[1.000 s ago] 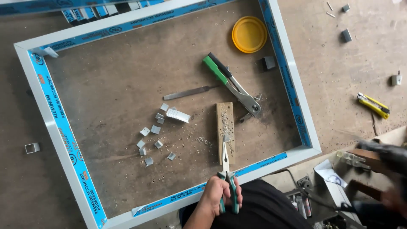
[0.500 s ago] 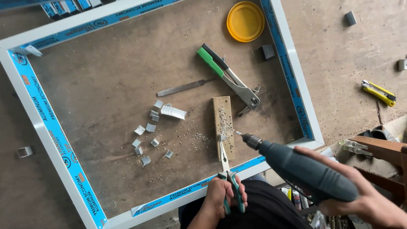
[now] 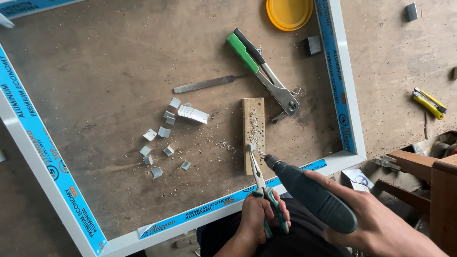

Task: Drilling holes into small metal L-brackets while holding them with needle-nose pliers on a wooden block.

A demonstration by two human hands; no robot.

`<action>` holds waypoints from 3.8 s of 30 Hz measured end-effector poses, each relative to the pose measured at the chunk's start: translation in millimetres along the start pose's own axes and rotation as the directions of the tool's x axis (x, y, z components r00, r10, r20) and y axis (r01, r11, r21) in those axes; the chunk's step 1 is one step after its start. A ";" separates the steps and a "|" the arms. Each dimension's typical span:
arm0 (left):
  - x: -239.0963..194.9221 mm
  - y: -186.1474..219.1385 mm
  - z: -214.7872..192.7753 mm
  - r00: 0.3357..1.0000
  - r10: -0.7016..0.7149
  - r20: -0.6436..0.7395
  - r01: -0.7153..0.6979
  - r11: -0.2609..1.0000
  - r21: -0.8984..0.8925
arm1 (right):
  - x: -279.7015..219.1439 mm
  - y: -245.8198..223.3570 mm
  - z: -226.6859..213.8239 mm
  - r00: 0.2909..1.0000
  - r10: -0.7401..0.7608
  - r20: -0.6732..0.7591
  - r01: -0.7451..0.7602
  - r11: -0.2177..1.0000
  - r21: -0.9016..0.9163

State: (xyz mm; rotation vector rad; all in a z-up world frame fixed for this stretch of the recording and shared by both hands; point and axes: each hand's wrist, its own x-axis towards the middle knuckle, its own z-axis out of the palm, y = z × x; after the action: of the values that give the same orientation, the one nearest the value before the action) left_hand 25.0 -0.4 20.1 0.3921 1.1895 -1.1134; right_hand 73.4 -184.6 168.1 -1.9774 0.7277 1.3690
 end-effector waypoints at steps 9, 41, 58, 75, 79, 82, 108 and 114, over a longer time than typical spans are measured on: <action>0.0 0.9 0.0 0.999 0.028 0.017 -0.028 0.999 0.022 | 0.2 -11.8 3.1 0.999 -0.031 0.020 0.034 0.985 -0.169; 3.5 0.3 -7.0 0.997 0.024 0.078 -0.025 1.000 0.010 | -5.8 -36.7 8.8 0.998 0.059 -0.002 -0.057 0.969 -0.240; 8.6 -2.4 -11.4 0.993 0.040 0.113 -0.036 0.998 -0.043 | 0.9 -65.6 8.5 0.998 0.067 0.004 -0.053 0.815 -0.577; 10.6 -3.0 -14.8 0.988 0.023 0.154 -0.014 0.998 -0.063 | 6.9 -99.1 0.6 0.985 0.168 -0.041 -0.143 0.654 -0.743; 7.6 0.0 -12.7 0.992 0.001 0.130 0.006 0.999 -0.049 | 8.6 -91.3 3.3 0.995 0.101 -0.019 -0.080 0.644 -0.760; 9.5 -1.8 -12.3 0.990 0.010 0.140 -0.002 0.998 -0.058 | 8.8 -99.3 0.5 0.991 0.131 -0.012 -0.093 0.631 -0.770; 22.1 -16.8 -13.1 0.992 0.022 0.123 -0.009 0.994 -0.110 | 8.6 -109.4 -11.1 0.990 0.143 0.009 -0.083 0.621 -0.779; 20.6 -15.3 -8.7 0.993 0.044 0.110 -0.031 0.993 -0.115 | 11.2 -94.5 -15.2 0.995 -0.074 0.072 0.104 0.733 -0.673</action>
State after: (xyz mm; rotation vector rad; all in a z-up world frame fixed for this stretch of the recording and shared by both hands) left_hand 6.5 -10.7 3.1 0.2604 1.1358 -1.0174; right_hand 155.3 -134.9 178.4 -2.4751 0.0808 1.7765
